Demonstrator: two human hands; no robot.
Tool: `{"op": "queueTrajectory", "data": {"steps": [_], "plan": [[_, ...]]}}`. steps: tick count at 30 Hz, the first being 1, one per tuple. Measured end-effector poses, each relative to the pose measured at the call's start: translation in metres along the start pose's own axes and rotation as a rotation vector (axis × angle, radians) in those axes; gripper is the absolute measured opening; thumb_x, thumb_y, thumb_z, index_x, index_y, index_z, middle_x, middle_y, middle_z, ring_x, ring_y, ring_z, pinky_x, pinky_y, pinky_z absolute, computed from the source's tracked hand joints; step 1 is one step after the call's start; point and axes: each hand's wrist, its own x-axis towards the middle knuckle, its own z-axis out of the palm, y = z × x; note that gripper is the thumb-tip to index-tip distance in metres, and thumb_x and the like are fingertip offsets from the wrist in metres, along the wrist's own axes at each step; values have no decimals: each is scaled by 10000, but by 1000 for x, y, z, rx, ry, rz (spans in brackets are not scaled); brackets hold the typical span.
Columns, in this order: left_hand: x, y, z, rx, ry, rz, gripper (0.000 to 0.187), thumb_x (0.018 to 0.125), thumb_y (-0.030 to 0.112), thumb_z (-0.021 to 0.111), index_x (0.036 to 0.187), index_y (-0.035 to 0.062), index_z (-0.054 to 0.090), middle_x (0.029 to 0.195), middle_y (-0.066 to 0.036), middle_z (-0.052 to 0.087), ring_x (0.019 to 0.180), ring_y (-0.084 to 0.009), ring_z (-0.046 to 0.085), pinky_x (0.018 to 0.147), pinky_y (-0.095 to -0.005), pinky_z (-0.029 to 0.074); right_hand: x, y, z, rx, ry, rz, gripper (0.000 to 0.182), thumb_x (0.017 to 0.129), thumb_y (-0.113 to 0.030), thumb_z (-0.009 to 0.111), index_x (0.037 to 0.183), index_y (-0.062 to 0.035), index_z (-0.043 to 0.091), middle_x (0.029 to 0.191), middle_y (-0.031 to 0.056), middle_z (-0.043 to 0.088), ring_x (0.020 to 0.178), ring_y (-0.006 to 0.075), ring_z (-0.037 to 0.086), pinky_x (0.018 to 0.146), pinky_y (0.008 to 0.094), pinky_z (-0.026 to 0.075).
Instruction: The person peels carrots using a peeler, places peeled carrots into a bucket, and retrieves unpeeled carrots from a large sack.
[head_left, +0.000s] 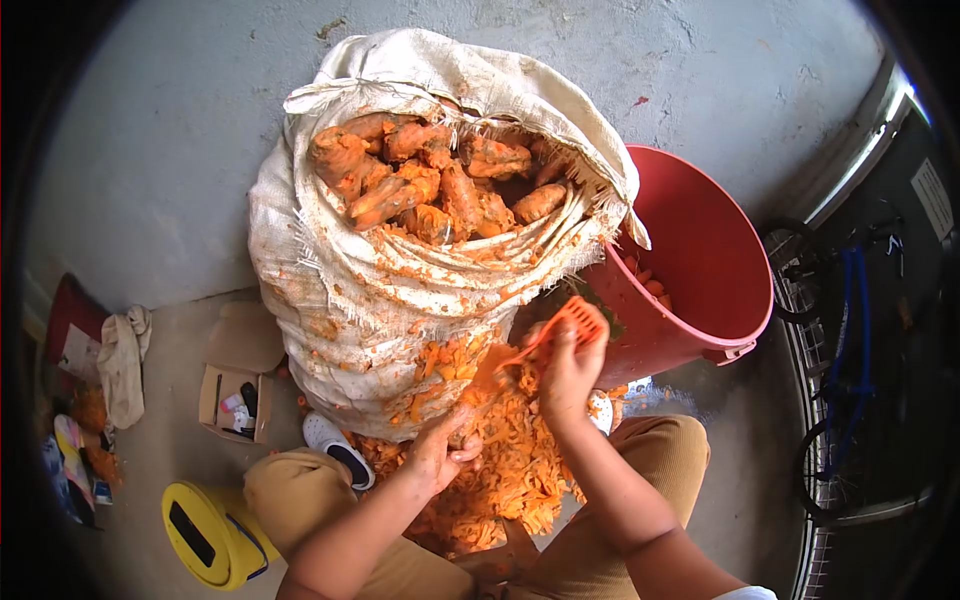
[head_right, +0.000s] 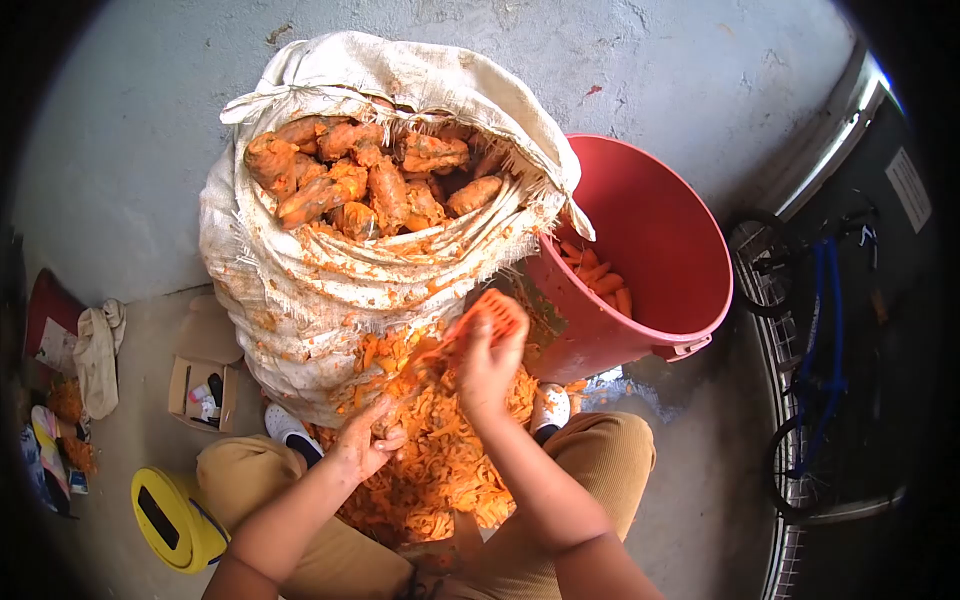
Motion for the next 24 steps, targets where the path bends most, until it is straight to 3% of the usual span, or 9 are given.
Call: {"op": "queueTrajectory", "data": {"steps": [1, 4, 7, 9, 10, 13, 15, 20, 24], "plan": [[0, -1, 0, -51, -5, -31, 200, 796, 307, 505, 853, 126, 442, 580, -10, 396, 422, -67, 315, 522, -290, 369, -9, 1, 8, 13, -55, 11, 282, 832, -156, 463, 1043, -27, 328, 788, 75, 486, 589, 126, 505, 530, 235, 443], [2, -2, -2, -172, -37, -100, 166, 794, 301, 511, 844, 159, 441, 583, -6, 392, 425, -63, 300, 532, -278, 362, -17, 28, 6, -489, -57, -368, 243, 837, -123, 434, 1007, 17, 330, 788, 83, 482, 612, 126, 510, 533, 239, 455], [0, -1, -3, -115, -12, -56, 169, 797, 286, 511, 856, 143, 442, 580, -7, 388, 431, -62, 313, 524, -290, 374, -5, 24, 0, -198, -68, -86, 215, 842, -118, 414, 994, 10, 330, 782, 97, 483, 611, 126, 509, 528, 226, 459], [-3, 0, -4, -64, -15, -30, 171, 799, 272, 510, 858, 125, 445, 589, -2, 383, 437, -66, 323, 512, -301, 390, 21, 25, -16, -140, 84, -65, 196, 853, -99, 380, 1016, -12, 315, 774, 99, 484, 571, 117, 493, 496, 228, 457], [-4, 0, -5, -38, -16, -17, 172, 800, 265, 509, 859, 116, 447, 594, 1, 381, 439, -68, 327, 506, -307, 398, 37, 29, -31, -222, 126, -214, 181, 857, -87, 366, 1014, -20, 308, 770, 103, 485, 585, 122, 504, 496, 237, 462], [-11, 6, 4, 159, -55, 43, 152, 816, 268, 475, 859, 128, 438, 587, 0, 379, 427, -60, 326, 536, -329, 406, 59, 13, -51, -157, 323, -175, 151, 861, -77, 354, 999, -33, 311, 741, 91, 491, 585, 128, 513, 503, 246, 467], [-7, 4, 4, 133, -17, 44, 159, 810, 245, 492, 870, 102, 453, 634, 16, 377, 443, -74, 334, 503, -318, 418, 41, 4, -30, -109, 220, -97, 190, 857, -131, 395, 1003, -38, 316, 743, 83, 497, 575, 130, 514, 492, 240, 460], [-4, -1, 9, 176, 28, 77, 151, 806, 220, 501, 855, 87, 452, 693, 33, 377, 467, -79, 343, 482, -300, 423, -25, 29, 6, -371, -63, -173, 273, 843, -131, 416, 1061, 10, 331, 897, 111, 483, 851, 163, 460, 774, 267, 372], [-4, -3, 4, 284, 16, 124, 198, 789, 243, 524, 873, 83, 443, 696, 29, 392, 468, -83, 359, 472, -300, 428, -19, 37, 0, -481, -42, -88, 273, 839, -113, 416, 1066, 8, 324, 880, 147, 509, 771, 185, 511, 705, 299, 427]]}}
